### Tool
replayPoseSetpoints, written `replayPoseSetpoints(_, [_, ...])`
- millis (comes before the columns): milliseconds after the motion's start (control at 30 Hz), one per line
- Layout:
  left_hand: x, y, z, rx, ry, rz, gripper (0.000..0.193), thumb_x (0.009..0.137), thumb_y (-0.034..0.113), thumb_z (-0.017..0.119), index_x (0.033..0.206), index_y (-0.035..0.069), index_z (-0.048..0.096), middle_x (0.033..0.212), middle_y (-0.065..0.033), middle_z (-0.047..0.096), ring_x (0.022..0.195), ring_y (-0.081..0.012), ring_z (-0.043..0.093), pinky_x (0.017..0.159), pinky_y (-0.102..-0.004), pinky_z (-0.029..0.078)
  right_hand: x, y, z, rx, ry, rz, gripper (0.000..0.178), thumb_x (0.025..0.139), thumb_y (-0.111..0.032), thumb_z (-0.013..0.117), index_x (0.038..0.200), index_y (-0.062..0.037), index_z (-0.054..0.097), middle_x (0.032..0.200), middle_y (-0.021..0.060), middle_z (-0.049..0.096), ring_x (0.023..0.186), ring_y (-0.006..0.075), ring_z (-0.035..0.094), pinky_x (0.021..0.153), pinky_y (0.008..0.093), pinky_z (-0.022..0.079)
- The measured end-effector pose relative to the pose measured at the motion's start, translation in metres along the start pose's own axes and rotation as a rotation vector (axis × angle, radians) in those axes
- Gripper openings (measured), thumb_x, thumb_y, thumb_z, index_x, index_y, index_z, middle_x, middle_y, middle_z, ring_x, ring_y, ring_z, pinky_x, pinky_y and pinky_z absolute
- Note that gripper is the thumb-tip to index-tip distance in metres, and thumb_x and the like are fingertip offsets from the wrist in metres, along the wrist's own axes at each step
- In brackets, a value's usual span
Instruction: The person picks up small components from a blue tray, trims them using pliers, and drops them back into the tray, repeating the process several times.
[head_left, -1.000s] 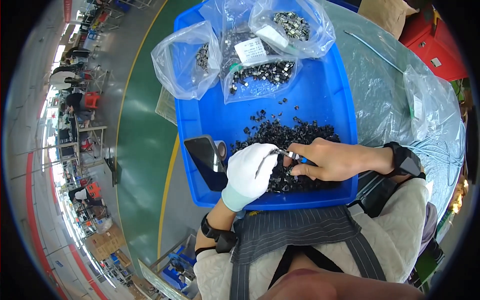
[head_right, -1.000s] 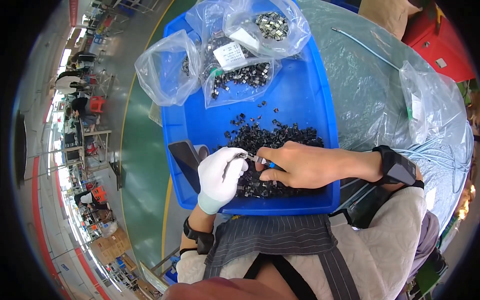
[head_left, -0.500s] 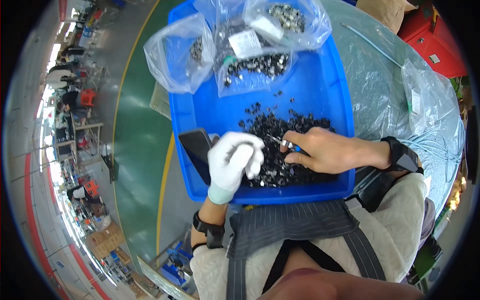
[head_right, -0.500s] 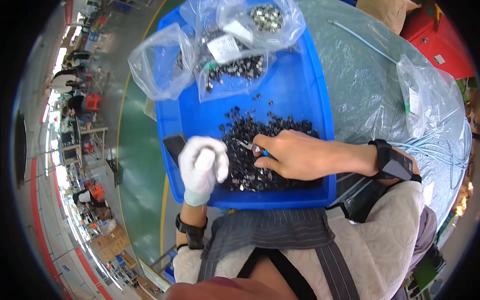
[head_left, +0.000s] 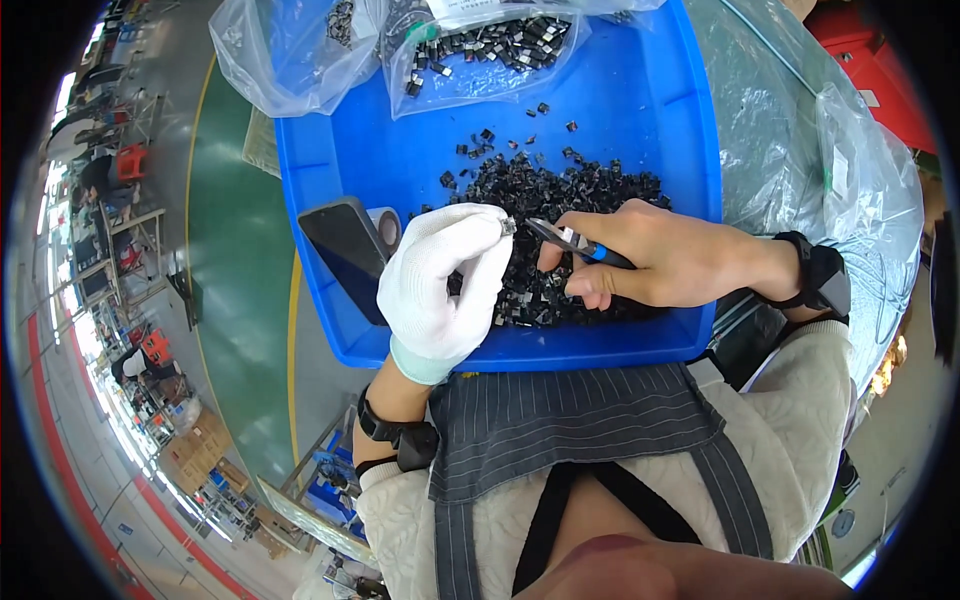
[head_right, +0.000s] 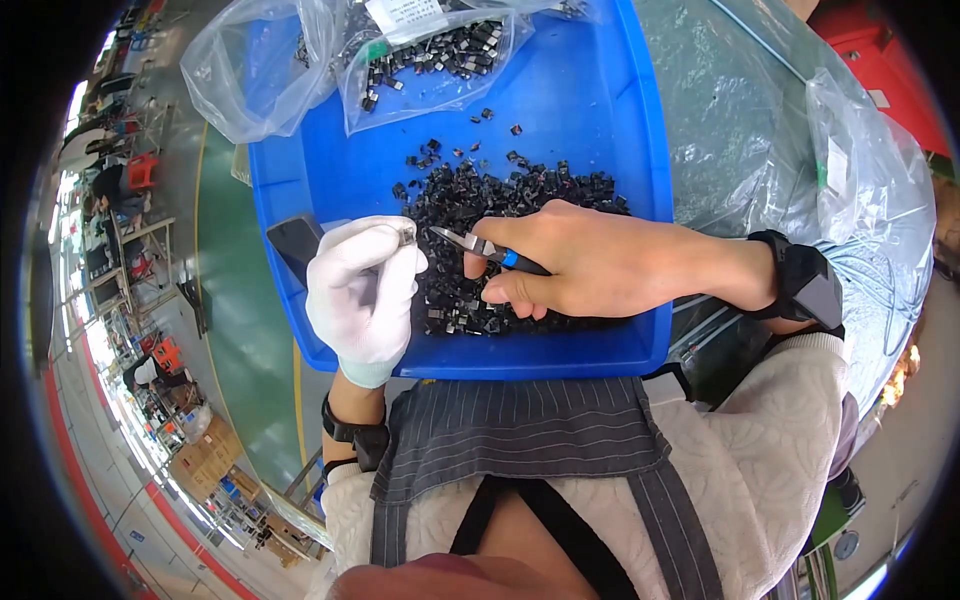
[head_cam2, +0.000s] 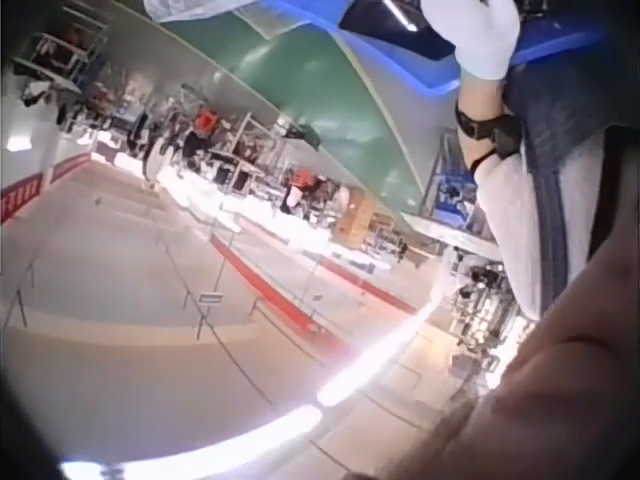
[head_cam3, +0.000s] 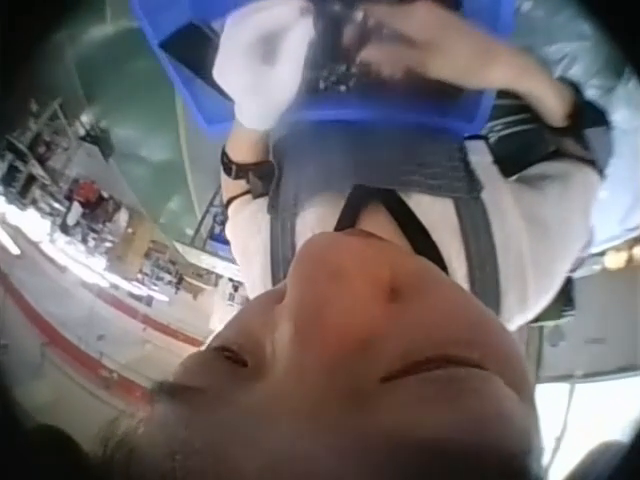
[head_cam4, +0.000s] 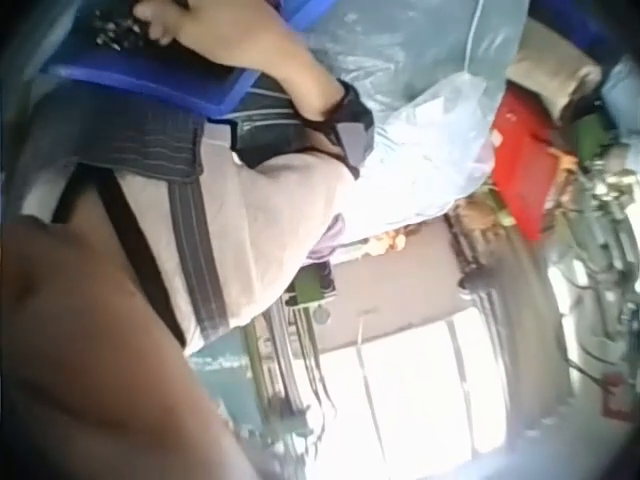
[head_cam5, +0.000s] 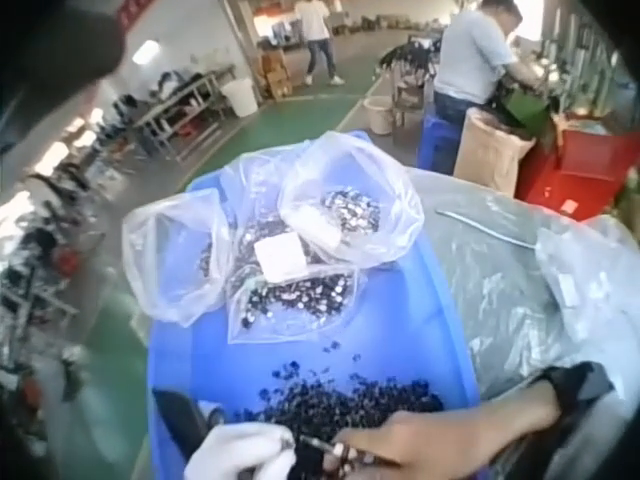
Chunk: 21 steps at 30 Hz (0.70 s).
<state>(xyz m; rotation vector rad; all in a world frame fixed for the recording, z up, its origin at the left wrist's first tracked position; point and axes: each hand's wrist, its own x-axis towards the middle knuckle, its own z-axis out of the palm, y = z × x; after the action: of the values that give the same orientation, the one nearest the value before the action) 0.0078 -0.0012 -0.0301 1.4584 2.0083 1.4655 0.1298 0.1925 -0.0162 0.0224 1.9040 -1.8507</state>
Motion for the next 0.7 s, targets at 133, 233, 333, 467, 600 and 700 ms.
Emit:
replayPoseSetpoints(133, [0.004, -0.002, 0.006, 0.020, 0.142, 0.066, 0.026, 0.072, -0.007, 0.072, 0.094, 0.002, 0.062, 0.093, -0.0141, 0.066, 0.065, -0.0140, 0.061, 0.053, -0.0239, 0.047, 0.001, 0.000, 0.001, -0.004, 0.001, 0.003, 0.025, 0.097, -0.017, 0.050, 0.115, -0.0006, 0.051, 0.076, 0.0107, 0.064, 0.074, 0.0190, 0.066, 0.070, 0.0304, 0.051])
replayPoseSetpoints(233, [0.007, -0.002, 0.006, 0.066, 0.150, 0.113, 0.024, 0.073, -0.006, 0.072, 0.093, 0.001, 0.062, 0.092, -0.0145, 0.066, 0.069, -0.0185, 0.064, 0.055, -0.0247, 0.049, 0.001, 0.004, 0.001, -0.150, 0.013, -0.133, 0.026, 0.093, -0.011, 0.055, 0.117, -0.0021, 0.052, 0.078, 0.0111, 0.063, 0.075, 0.0227, 0.065, 0.070, 0.0322, 0.051])
replayPoseSetpoints(333, [0.005, 0.002, 0.004, 0.110, 0.101, 0.026, 0.023, 0.074, -0.005, 0.072, 0.094, 0.001, 0.062, 0.092, -0.0141, 0.066, 0.070, -0.0197, 0.064, 0.056, -0.0251, 0.049, 0.002, 0.010, 0.003, -0.459, 0.391, -0.340, 0.031, 0.087, -0.006, 0.060, 0.118, -0.0026, 0.053, 0.083, 0.0124, 0.063, 0.076, 0.0246, 0.065, 0.070, 0.0343, 0.051])
replayPoseSetpoints(467, [0.006, 0.002, 0.000, 0.191, 0.056, 0.058, 0.022, 0.078, -0.006, 0.067, 0.098, 0.001, 0.060, 0.095, -0.0123, 0.064, 0.074, -0.0148, 0.061, 0.061, -0.0219, 0.047, 0.000, 0.017, 0.009, -0.584, 0.474, -0.451, 0.040, 0.078, 0.000, 0.066, 0.117, -0.0018, 0.054, 0.089, 0.0146, 0.062, 0.077, 0.0264, 0.064, 0.070, 0.0362, 0.051])
replayPoseSetpoints(600, [0.017, 0.011, -0.017, 0.297, 0.033, 0.005, 0.019, 0.082, -0.006, 0.064, 0.099, 0.001, 0.059, 0.095, -0.0095, 0.063, 0.075, -0.0111, 0.060, 0.064, -0.0212, 0.047, -0.014, 0.017, 0.004, -0.559, 0.493, -0.357, 0.041, 0.075, -0.001, 0.068, 0.113, -0.0012, 0.055, 0.095, 0.0158, 0.061, 0.079, 0.0278, 0.063, 0.071, 0.0361, 0.051])
replayPoseSetpoints(700, [0.036, 0.014, -0.035, 0.334, 0.108, -0.106, 0.016, 0.083, -0.001, 0.064, 0.098, 0.002, 0.061, 0.090, -0.0091, 0.064, 0.070, -0.0117, 0.060, 0.062, -0.0228, 0.047, -0.030, 0.019, 0.006, -0.614, 0.512, -0.356, 0.036, 0.077, -0.003, 0.068, 0.110, -0.0007, 0.055, 0.096, 0.0156, 0.061, 0.082, 0.0281, 0.062, 0.073, 0.0356, 0.051])
